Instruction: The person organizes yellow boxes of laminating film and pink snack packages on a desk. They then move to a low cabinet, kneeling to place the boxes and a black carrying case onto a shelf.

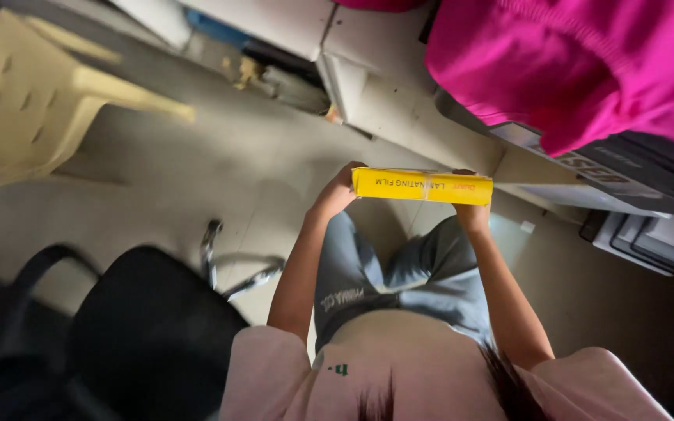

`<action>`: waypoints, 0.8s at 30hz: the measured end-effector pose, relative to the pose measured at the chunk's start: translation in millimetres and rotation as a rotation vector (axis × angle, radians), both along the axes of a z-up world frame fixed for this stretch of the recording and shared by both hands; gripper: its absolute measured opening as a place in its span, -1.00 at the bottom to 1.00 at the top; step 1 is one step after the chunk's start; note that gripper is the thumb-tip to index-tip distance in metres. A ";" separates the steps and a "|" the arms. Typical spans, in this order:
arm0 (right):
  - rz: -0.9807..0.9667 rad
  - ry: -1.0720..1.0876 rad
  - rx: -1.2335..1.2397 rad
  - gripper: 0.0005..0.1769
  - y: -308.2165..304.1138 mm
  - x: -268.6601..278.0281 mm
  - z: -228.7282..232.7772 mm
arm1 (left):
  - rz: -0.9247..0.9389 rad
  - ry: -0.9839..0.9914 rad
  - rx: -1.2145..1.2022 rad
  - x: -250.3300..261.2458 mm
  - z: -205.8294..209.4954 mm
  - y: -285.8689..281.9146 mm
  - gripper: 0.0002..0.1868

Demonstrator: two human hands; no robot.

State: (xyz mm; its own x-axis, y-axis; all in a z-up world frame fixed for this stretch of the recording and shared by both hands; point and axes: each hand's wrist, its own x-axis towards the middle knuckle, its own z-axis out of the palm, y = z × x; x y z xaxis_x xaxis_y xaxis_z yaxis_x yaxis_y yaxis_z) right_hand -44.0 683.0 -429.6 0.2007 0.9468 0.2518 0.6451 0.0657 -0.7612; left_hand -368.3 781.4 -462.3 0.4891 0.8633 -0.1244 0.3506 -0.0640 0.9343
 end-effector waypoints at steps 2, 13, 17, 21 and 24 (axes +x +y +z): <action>0.005 -0.026 0.054 -0.63 15.9 8.7 -29.1 | -0.002 0.014 0.049 11.6 -23.9 17.5 -0.66; 0.163 -0.144 0.326 -0.72 109.1 37.9 -181.0 | 0.269 0.057 0.203 34.6 -165.0 37.5 -0.45; 0.198 -0.047 0.199 -0.65 143.2 42.5 -215.0 | 0.320 0.071 0.306 35.0 -210.0 40.1 -0.51; 0.192 0.071 -0.098 -0.58 173.5 47.4 -229.8 | 0.392 0.101 0.467 43.8 -237.4 24.4 -0.51; 0.114 -0.185 0.152 -0.18 199.9 38.9 -253.9 | 0.585 -0.004 0.594 67.1 -220.1 11.2 -0.41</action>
State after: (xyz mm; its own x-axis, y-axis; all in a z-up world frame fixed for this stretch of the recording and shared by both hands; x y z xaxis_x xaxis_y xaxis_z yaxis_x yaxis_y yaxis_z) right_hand -5.0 882.9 -683.5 0.0326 0.9090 0.4155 0.7541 0.2505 -0.6071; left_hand -301.2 792.6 -682.4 -0.0595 0.8996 0.4326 0.4771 -0.3551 0.8039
